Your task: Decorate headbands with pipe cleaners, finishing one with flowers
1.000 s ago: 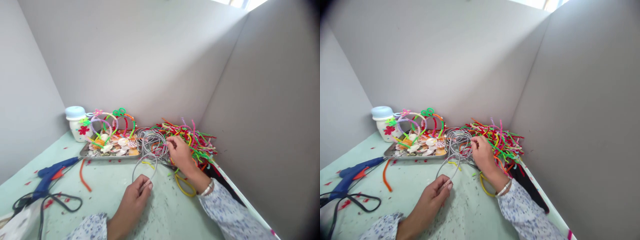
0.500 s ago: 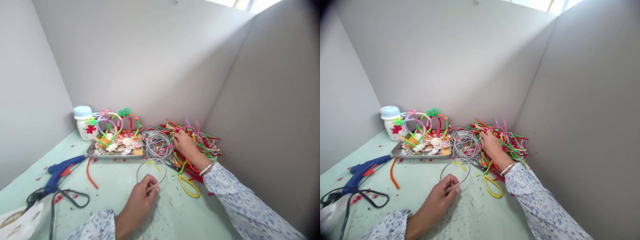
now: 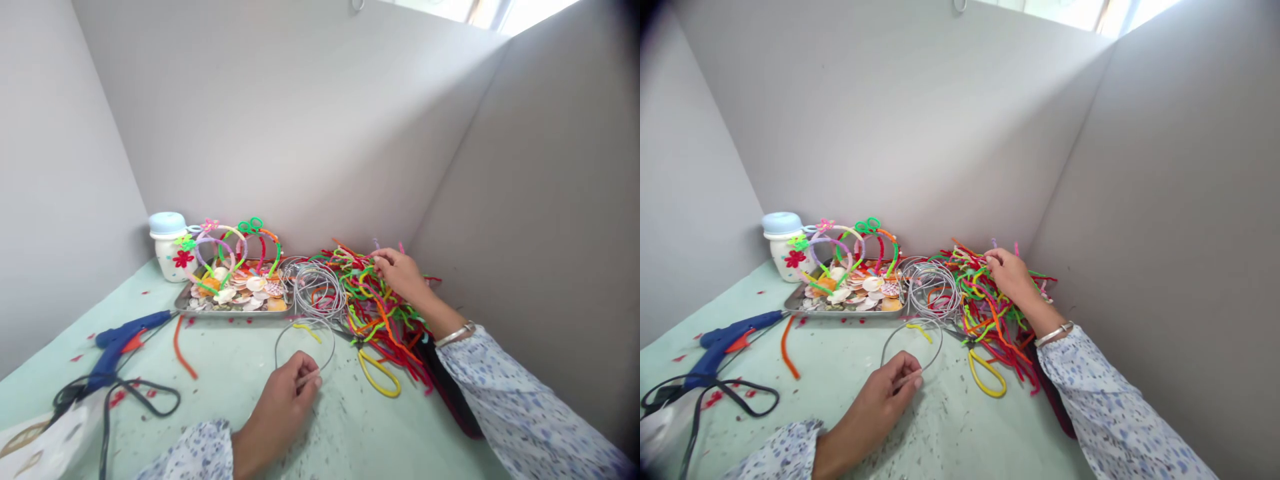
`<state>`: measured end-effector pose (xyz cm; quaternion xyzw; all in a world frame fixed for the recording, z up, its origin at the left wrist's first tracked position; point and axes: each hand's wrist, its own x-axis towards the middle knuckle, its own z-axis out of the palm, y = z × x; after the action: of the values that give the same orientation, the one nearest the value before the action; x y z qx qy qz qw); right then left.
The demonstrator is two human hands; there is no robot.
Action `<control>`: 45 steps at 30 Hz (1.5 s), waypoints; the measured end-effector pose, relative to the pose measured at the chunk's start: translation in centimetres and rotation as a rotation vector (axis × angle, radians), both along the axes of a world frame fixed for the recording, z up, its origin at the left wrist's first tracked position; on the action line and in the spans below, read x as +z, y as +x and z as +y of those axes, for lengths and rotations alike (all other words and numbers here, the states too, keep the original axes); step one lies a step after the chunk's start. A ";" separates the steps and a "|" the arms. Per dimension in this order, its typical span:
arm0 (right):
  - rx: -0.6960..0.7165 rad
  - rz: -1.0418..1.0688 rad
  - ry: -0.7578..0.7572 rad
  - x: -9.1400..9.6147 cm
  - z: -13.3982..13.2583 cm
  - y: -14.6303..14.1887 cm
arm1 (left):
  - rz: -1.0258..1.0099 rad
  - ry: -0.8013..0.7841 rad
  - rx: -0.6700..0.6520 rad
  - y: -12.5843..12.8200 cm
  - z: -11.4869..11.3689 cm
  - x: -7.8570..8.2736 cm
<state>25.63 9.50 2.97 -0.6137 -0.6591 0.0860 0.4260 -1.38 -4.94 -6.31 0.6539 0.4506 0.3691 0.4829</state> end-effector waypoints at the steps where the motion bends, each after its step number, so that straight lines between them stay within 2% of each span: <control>1: -0.002 -0.002 0.008 0.3 0.0 0.1 | 0.004 0.001 -0.001 0.0 0.0 0.0; 3: 0.016 0.056 -0.004 1.0 -0.2 0.1 | 0.005 -0.003 -0.002 0.0 0.0 0.0; 8: 0.146 0.411 -0.049 3.0 -0.6 0.2 | 0.018 -0.007 0.004 0.0 0.0 0.1; 12: 0.191 0.459 -0.031 3.8 -1.3 0.2 | 0.014 -0.006 0.007 0.0 -0.1 0.3; 14: 0.226 0.390 -0.101 3.7 -2.0 0.0 | 0.007 -0.010 0.009 0.0 -0.1 0.2; 17: 0.296 0.141 -0.332 2.9 -2.9 -0.3 | 0.011 -0.011 0.023 0.0 -0.1 0.1; 19: 0.238 -0.073 -0.377 2.5 -3.2 -0.4 | 0.043 0.004 0.045 0.0 -0.3 0.0; 21: 0.116 -0.269 -0.213 2.4 -3.1 -0.3 | 0.099 0.044 0.071 -0.1 -0.5 0.1; 24: 0.003 -0.421 0.012 2.9 -2.6 -0.2 | 0.188 0.145 0.067 -0.1 -0.8 0.5; 30: 0.116 -0.555 0.027 3.1 -0.9 -1.2 | 0.328 0.330 -0.027 -0.1 -1.5 1.5; 34: 0.142 -0.611 0.028 2.6 0.5 -2.1 | 0.262 0.432 0.021 -0.2 -1.1 2.9; 37: 0.184 -0.621 -0.007 1.9 0.9 -2.6 | 0.205 0.465 0.131 0.3 0.6 5.5; 41: 0.221 -0.624 -0.040 0.2 0.0 -3.3 | 0.078 0.443 0.210 2.2 5.5 9.1; 43: 0.200 -0.614 -0.052 -0.7 -0.7 -3.5 | 0.074 0.401 0.235 3.7 8.8 9.5; 45: 0.181 -0.601 -0.064 -1.6 -1.4 -3.4 | 0.138 0.332 0.234 5.4 11.9 9.0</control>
<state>22.24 8.14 1.37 -0.5635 -0.8045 -0.0406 0.1832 4.07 6.99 2.66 0.6915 0.4883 0.4463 0.2902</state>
